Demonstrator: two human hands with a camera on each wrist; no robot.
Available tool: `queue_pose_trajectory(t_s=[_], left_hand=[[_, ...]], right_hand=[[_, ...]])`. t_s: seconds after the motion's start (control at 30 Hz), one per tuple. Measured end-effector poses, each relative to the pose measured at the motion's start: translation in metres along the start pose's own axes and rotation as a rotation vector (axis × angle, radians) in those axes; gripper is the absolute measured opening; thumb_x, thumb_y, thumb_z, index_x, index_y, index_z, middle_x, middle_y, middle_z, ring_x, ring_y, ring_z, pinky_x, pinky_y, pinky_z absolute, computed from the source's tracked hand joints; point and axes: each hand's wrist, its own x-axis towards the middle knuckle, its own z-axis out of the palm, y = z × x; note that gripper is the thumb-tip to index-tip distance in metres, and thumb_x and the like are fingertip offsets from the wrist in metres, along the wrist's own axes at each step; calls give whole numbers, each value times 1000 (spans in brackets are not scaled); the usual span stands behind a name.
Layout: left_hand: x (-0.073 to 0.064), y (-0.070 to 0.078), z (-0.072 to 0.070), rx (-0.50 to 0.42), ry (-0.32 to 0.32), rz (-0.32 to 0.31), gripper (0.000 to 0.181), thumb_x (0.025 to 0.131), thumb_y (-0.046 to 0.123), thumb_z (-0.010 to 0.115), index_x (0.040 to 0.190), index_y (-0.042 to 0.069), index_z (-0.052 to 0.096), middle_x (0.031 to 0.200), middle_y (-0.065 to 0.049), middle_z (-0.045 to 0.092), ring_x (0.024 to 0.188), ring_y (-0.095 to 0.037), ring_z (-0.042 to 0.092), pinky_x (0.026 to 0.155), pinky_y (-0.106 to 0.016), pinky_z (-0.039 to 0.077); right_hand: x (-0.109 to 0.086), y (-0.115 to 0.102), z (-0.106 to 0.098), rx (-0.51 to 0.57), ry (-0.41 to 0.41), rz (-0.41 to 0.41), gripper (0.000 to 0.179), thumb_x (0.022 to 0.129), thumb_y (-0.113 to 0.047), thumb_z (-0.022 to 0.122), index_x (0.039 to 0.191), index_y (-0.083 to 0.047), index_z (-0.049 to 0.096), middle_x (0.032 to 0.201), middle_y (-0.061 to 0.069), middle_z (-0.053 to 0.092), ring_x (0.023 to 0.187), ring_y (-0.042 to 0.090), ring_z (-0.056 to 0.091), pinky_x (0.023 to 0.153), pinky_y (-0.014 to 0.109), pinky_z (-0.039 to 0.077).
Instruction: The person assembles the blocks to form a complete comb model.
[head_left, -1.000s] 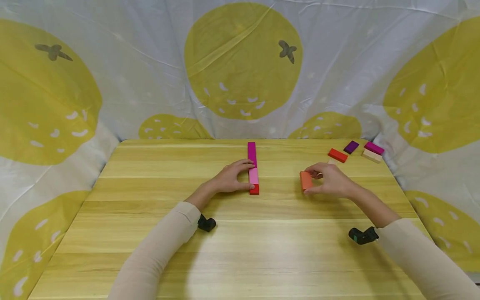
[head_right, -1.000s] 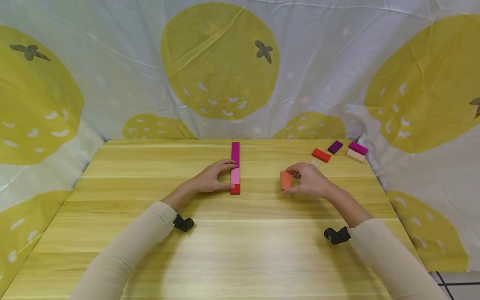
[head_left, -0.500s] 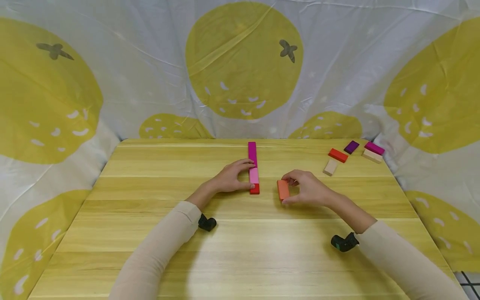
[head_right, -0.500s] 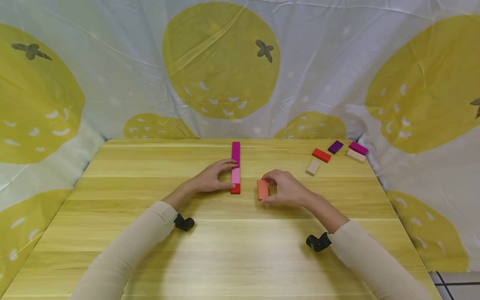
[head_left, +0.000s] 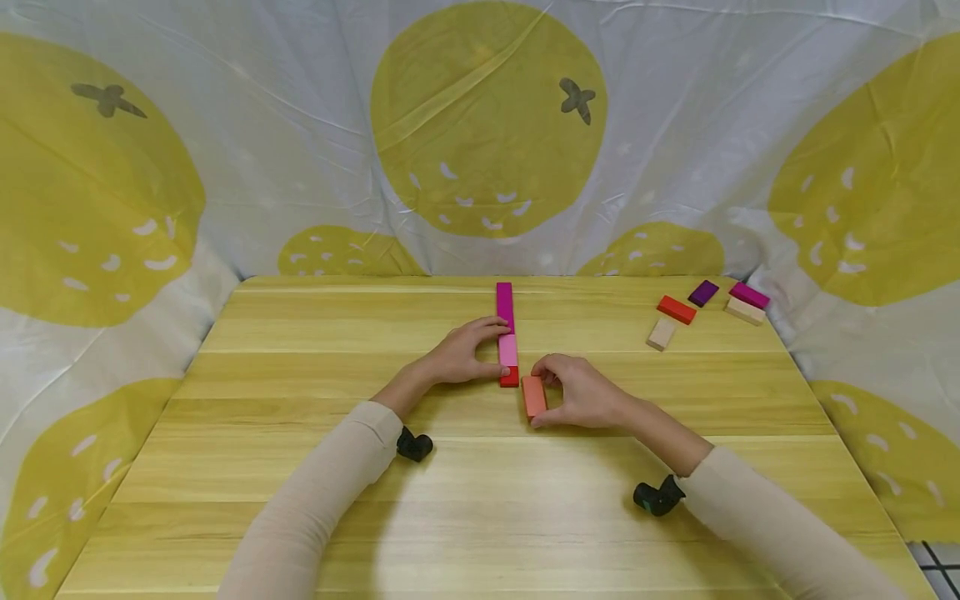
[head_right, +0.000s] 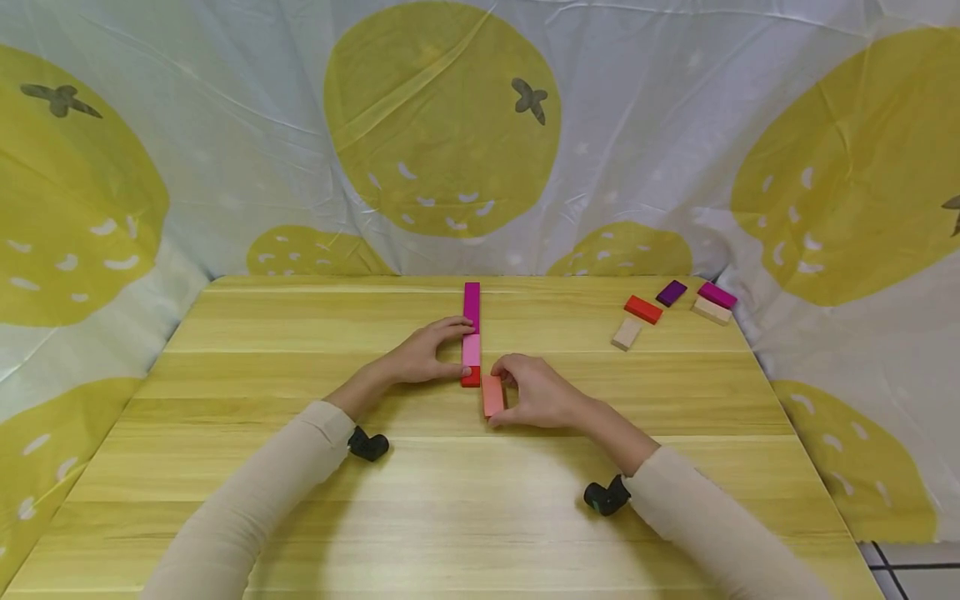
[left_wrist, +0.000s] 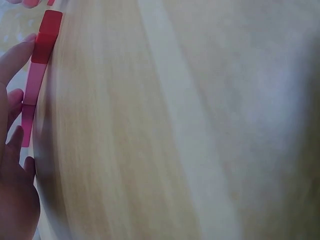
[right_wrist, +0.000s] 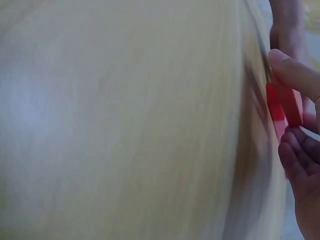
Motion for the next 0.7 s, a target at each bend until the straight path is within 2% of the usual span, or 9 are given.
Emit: queue_pose_trajectory(t_s=[0.2,0.37,0.57,0.7], left_hand=[[0,1,-1,3,-2,4,76,90,42,79,151,6,53,160,-8,41,149,-27,34,121,-45,26],[0,0,0,2,-3,1,76,91,43,78,152,7,52,161,-8,40,149,-28,33,121,-47,26],[0,-2,1,2,7,4,76,90,43,78,152,7,52,160,-8,41,149,-27,33,121,-46,26],[0,-3,1,5,7,12,76,90,43,78,152,7,52,160,-8,41,149,-27,33,121,-46,26]], right_hand=[[6,-9,12,-48,-5,-50,64,72,-43,96,116,-11,62,108,-4,60,96,15,58,87,33,51],[8,-13,18,-91,20,-63,62,73,-41,96,113,-10,62,108,-2,59,94,16,56,86,34,51],[7,-11,18,-84,29,-76,69,76,-49,92,125,-10,64,112,-1,60,98,15,57,89,36,52],[1,-4,11,-42,16,-115,56,86,-40,85,131,-12,66,110,-1,63,98,15,58,87,37,51]])
